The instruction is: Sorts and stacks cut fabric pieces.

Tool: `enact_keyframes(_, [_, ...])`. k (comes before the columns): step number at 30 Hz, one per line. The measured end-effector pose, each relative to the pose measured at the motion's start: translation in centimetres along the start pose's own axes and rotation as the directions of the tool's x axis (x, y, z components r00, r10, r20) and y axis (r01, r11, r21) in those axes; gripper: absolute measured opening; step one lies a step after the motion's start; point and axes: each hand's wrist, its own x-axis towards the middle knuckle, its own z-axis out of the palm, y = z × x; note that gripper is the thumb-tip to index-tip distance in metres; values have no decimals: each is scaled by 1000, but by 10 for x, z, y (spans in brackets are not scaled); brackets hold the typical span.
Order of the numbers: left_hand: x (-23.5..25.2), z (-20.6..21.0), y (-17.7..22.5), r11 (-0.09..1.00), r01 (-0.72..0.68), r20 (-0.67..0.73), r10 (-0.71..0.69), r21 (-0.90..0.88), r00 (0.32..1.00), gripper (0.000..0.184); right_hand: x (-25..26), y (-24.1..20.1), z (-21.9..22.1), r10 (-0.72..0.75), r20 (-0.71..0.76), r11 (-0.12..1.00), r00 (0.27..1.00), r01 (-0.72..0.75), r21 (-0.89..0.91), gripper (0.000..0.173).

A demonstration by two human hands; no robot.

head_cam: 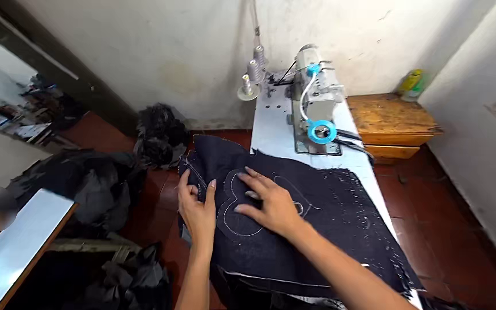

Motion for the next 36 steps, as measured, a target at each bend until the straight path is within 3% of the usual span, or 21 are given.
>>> enact_keyframes(3, [-15,-30,-27,991,-100,-80,93,-86,992,62,5,-22,20,32,56,995,998,-27,-94,67])
enact_keyframes(5, [-40,-64,-62,969,-224,-40,220,-106,975,45,14,-13,12,52,112,991,992,-37,-130,70])
enact_keyframes(7, [-73,-88,-102,971,-234,269,239,-49,933,57,20,-4,6,33,131,986,991,-12,-164,75])
enact_keyframes(9, [-107,-94,-134,970,-223,534,140,95,834,64,19,2,3,14,152,982,988,15,-186,82])
enact_keyframes(11, [-131,-87,-154,981,-121,539,20,153,842,57,22,4,1,-5,154,980,988,36,-197,89])
enact_keyframes(12, [-137,-84,-163,994,-31,490,-27,109,871,65,22,3,1,-10,152,978,988,41,-204,91])
enact_keyframes(14, [-139,-76,-175,988,122,379,-77,-96,922,108,22,1,-2,-9,146,973,989,42,-227,92])
enact_keyframes(15, [-135,-71,-177,959,199,356,-117,-200,927,128,22,0,-4,-3,141,970,990,37,-239,92])
enact_keyframes(16, [-130,-68,-179,923,264,363,-152,-281,919,135,22,-2,-7,10,139,967,990,26,-255,91])
enact_keyframes(18, [-120,-67,-187,866,375,436,-212,-330,875,114,21,-8,-12,36,127,948,991,6,-317,91])
enact_keyframes(21, [-111,-77,-192,855,485,581,-304,-183,755,57,19,-23,-17,81,79,906,994,-40,-422,88])
enact_keyframes(23, [-115,-93,-185,917,397,599,-294,-44,745,43,22,-33,-22,156,70,862,985,-101,-497,90])
enact_keyframes(26, [-129,-118,-170,998,53,456,-64,37,888,49,26,-56,-42,185,34,821,982,-135,-555,87])
enact_keyframes(27, [-133,-125,-164,997,-73,378,56,30,924,48,19,-65,-49,109,5,826,994,-88,-557,74])
enact_keyframes(29, [-135,-140,-155,969,-229,259,245,-89,934,34,-6,-94,-59,10,30,850,1000,7,-527,38])
enact_keyframes(32, [-127,-158,-145,888,-239,244,351,-394,904,30,-70,-148,-48,4,184,800,983,108,-590,22])
enact_keyframes(36, [-133,-172,-128,849,-344,125,423,-401,898,31,-123,-183,3,-103,135,608,986,169,-776,17])
